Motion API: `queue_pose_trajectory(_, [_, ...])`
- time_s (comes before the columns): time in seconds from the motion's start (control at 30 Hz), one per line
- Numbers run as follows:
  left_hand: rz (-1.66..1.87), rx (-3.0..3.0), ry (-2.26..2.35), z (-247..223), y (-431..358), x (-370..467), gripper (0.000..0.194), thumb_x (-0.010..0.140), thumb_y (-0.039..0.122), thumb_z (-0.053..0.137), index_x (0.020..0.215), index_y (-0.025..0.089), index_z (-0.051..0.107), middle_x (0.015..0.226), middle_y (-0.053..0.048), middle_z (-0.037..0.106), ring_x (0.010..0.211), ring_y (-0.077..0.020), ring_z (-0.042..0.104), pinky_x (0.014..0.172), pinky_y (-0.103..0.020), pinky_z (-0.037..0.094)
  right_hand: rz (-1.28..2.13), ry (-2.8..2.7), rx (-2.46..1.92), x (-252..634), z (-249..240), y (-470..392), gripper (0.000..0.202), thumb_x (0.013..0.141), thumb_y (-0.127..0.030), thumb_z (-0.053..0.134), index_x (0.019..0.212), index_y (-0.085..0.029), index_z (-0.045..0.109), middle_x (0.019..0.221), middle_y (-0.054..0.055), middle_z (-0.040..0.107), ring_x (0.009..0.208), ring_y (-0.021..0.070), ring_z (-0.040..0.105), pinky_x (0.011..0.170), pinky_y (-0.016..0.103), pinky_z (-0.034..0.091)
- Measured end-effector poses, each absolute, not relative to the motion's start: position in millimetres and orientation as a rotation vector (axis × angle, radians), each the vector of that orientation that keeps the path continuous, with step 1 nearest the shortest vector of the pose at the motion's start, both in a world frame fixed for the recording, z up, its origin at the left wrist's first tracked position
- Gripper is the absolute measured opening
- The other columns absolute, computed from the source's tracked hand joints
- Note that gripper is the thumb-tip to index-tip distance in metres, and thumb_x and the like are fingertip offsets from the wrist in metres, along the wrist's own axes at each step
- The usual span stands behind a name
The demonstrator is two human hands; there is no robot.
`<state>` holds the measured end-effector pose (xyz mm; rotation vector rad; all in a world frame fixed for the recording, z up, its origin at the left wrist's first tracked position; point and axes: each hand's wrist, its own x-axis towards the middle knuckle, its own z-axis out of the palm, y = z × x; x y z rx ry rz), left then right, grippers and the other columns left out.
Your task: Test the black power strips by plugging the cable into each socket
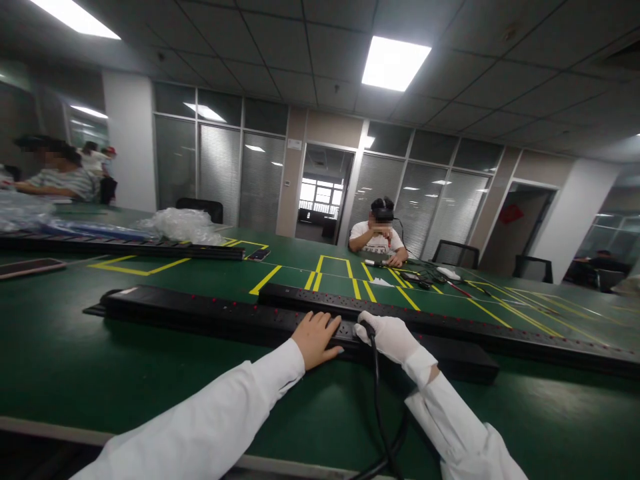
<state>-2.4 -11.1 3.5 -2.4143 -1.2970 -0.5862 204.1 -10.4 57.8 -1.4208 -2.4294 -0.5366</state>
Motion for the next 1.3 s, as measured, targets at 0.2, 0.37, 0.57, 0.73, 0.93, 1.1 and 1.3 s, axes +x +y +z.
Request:
queue_pose_trajectory(0.2, [-0.580, -2.412, -1.305, 1.7, -10.4, -2.6, 0.062, 0.078, 0.053, 0.042, 0.129, 0.020, 0.032, 0.117, -0.012, 0.049, 0.107, -0.0275, 0.043, 0.093, -0.044, 0.029, -0.579, -2.374, -1.405, 204.1, 50.8, -13.3, 0.031, 0.086, -0.045, 0.033, 0.091, -0.025, 0.056, 0.068, 0.000, 0.064, 0.060, 0.0121, 0.057, 0.054, 0.021, 0.026])
queue_pose_trajectory(0.37, [-0.582, -2.412, -1.295, 3.1, -10.9, -3.4, 0.060, 0.078, 0.052, 0.041, 0.129, 0.020, 0.033, 0.115, -0.011, 0.050, 0.106, -0.0269, 0.044, 0.092, -0.043, 0.029, -0.624, -2.186, -1.484, 194.4, 39.8, -14.6, 0.035, 0.087, -0.044, 0.030, 0.085, -0.024, 0.058, 0.066, 0.000, 0.064, 0.060, 0.0113, 0.057, 0.053, 0.021, 0.024])
queue_pose_trajectory(0.57, [-0.541, -2.408, -1.306, 6.0, -12.1, -2.6, 0.064, 0.077, 0.057, 0.040, 0.129, 0.020, 0.034, 0.113, -0.012, 0.052, 0.104, -0.0274, 0.045, 0.091, -0.043, 0.029, -0.613, -2.066, -1.579, 188.1, 33.2, -17.0, 0.040, 0.087, -0.046, 0.027, 0.083, -0.023, 0.059, 0.064, 0.000, 0.063, 0.056, 0.0104, 0.056, 0.051, 0.021, 0.022])
queue_pose_trajectory(0.73, [-0.561, -2.394, -1.316, 8.8, -13.8, -1.4, 0.070, 0.074, 0.065, 0.036, 0.127, 0.019, 0.036, 0.109, -0.013, 0.053, 0.102, -0.0289, 0.046, 0.089, -0.044, 0.029, -0.590, -2.045, -1.566, 181.9, 32.4, -19.1, 0.039, 0.087, -0.047, 0.028, 0.084, -0.024, 0.059, 0.065, 0.000, 0.063, 0.056, 0.0105, 0.055, 0.051, 0.021, 0.024])
queue_pose_trajectory(0.93, [-0.517, -2.430, -1.272, 11.1, -12.7, -2.8, 0.066, 0.074, 0.060, 0.043, 0.123, 0.016, 0.041, 0.105, -0.013, 0.054, 0.100, -0.0280, 0.047, 0.088, -0.042, 0.030, -0.462, -2.048, -1.383, 153.1, 27.5, -21.0, 0.034, 0.087, -0.044, 0.031, 0.091, -0.022, 0.057, 0.074, 0.000, 0.065, 0.066, 0.0102, 0.058, 0.058, 0.019, 0.029])
queue_pose_trajectory(1.1, [-0.493, -2.431, -1.292, 10.5, -11.9, -3.9, 0.060, 0.074, 0.053, 0.047, 0.121, 0.015, 0.042, 0.102, -0.012, 0.055, 0.099, -0.0275, 0.047, 0.086, -0.040, 0.032, -0.391, -2.116, -1.316, 146.3, 29.7, -22.2, 0.033, 0.088, -0.043, 0.032, 0.091, -0.022, 0.056, 0.078, 0.001, 0.065, 0.070, 0.0099, 0.059, 0.061, 0.018, 0.031])
queue_pose_trajectory(1.3, [-0.505, -2.429, -1.319, 8.3, -11.3, -3.6, 0.062, 0.074, 0.055, 0.046, 0.122, 0.016, 0.040, 0.101, -0.011, 0.055, 0.099, -0.0274, 0.047, 0.086, -0.041, 0.032, -0.438, -2.164, -1.411, 150.7, 35.4, -21.3, 0.033, 0.087, -0.047, 0.031, 0.091, -0.026, 0.056, 0.072, -0.001, 0.065, 0.064, 0.0110, 0.058, 0.057, 0.019, 0.029])
